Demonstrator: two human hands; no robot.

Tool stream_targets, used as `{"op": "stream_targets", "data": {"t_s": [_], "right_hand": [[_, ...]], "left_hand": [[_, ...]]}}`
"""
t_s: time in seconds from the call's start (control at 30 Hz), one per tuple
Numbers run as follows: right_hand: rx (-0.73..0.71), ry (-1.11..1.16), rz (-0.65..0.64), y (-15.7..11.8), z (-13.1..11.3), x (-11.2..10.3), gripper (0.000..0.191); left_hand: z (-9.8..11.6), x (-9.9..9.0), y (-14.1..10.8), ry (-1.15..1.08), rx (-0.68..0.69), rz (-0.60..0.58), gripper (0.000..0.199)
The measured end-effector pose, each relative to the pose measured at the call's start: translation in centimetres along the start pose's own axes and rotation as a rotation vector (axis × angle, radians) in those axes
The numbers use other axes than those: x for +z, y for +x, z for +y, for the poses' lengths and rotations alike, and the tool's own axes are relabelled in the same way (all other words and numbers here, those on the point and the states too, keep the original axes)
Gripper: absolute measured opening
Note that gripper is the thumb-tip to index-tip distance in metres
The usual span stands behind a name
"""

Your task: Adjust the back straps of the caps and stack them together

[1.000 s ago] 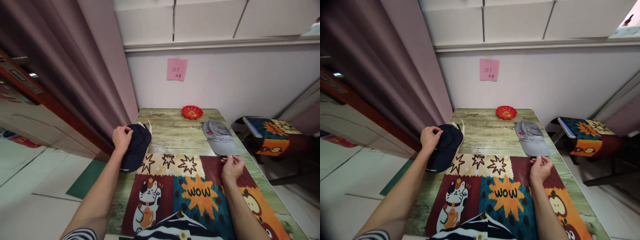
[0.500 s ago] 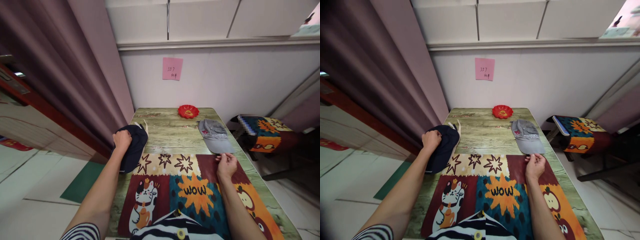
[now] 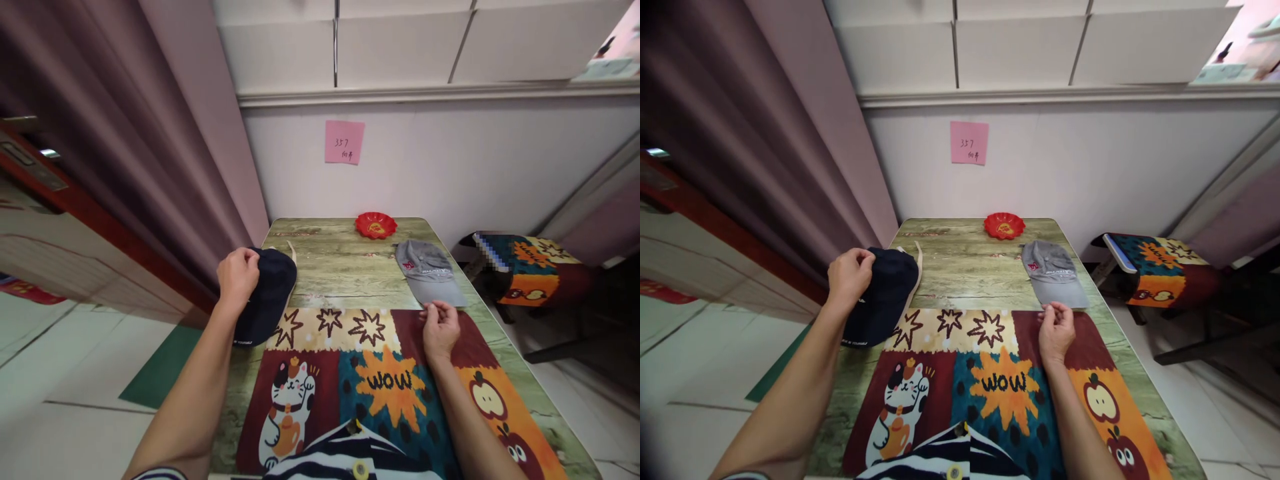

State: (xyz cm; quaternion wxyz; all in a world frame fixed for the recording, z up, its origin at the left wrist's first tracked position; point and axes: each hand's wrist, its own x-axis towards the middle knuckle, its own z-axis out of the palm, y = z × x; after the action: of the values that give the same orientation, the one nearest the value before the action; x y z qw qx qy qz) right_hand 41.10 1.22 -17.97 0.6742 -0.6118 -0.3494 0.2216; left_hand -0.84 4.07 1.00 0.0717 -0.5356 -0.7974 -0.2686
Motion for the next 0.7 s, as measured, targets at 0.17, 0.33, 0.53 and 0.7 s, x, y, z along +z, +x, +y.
{"op": "stream_targets", "data": {"t_s": [0.17,0.33,0.53,0.7], "right_hand": [[0.115,0.153,-0.463,-3.6,-5.2,3.9,0.031],[0.337,0.354,-0.832,-5.8,-10.5,8.1,0.043],[0.711,0.745,-0.838,-6.3,-13.2,10.8,0.036],[0.817,0.854,-0.695,-5.2,-12.9,10.4,0.022]], "left_hand": [[4.0,-2.5,-1.7,-0.200,0.138,0.096,0.017],[7.7,-2.8,-3.6,-0.468,0.170,0.124,0.015],[10.0,-0.1,-6.2,-0.822,0.096,-0.020,0.015],[8.7,2.4,-7.6,-1.034,0.020,-0.152,0.019]]}}
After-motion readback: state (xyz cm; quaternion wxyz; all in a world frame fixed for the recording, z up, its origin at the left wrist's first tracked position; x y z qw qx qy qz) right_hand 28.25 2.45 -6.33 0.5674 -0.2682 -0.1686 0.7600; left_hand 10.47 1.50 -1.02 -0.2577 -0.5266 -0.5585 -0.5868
